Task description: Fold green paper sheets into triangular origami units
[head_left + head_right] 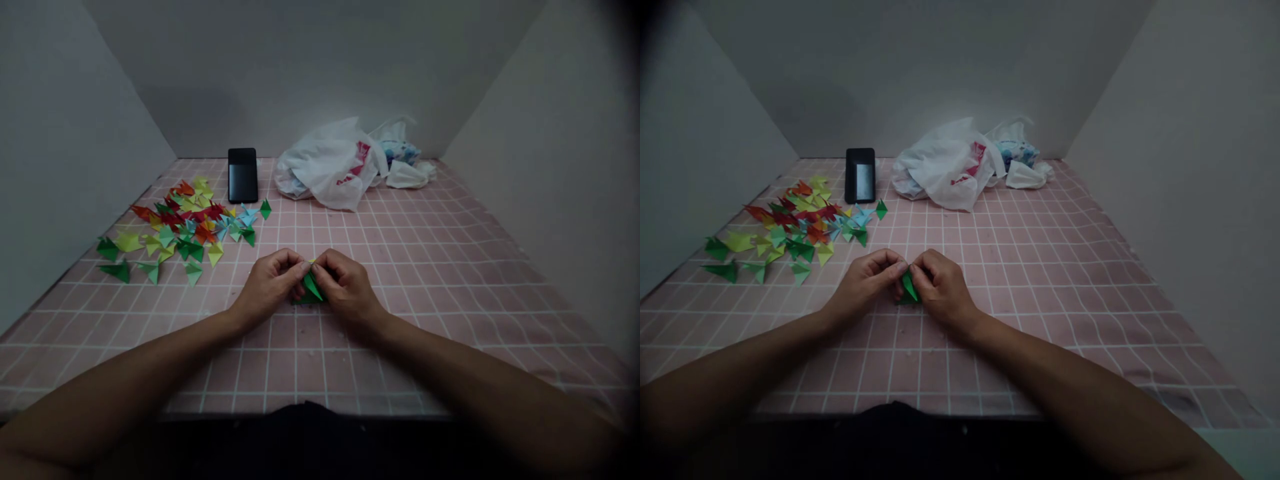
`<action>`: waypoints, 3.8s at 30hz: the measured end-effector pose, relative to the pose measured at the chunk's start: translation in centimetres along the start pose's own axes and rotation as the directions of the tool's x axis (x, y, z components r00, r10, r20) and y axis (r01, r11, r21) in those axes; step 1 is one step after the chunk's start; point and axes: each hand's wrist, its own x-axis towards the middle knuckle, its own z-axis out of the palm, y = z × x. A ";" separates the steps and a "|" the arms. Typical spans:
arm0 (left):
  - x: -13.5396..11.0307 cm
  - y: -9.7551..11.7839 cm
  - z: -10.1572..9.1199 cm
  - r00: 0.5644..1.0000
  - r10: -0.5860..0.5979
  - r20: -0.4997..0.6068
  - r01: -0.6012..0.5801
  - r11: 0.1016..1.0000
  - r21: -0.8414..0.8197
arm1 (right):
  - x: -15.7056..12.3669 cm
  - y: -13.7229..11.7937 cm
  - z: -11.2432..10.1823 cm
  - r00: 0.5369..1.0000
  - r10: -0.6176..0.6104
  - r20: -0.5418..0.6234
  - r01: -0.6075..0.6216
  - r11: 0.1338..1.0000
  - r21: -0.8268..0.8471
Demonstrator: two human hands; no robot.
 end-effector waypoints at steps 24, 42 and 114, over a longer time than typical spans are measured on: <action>0.2 0.2 -0.2 0.961 0.201 -0.191 -0.163 0.967 0.198 | -0.1 0.2 0.3 0.974 0.159 0.160 -0.211 0.892 0.399; 1.2 -0.7 -1.3 0.960 0.266 -0.084 -0.237 0.937 0.257 | 0.4 0.2 -0.5 0.987 0.154 0.049 -0.161 0.936 0.312; 0.5 0.8 -0.5 1.000 -0.012 0.024 0.010 0.996 0.085 | 1.1 0.4 -1.1 0.951 0.275 0.139 -0.304 0.909 0.286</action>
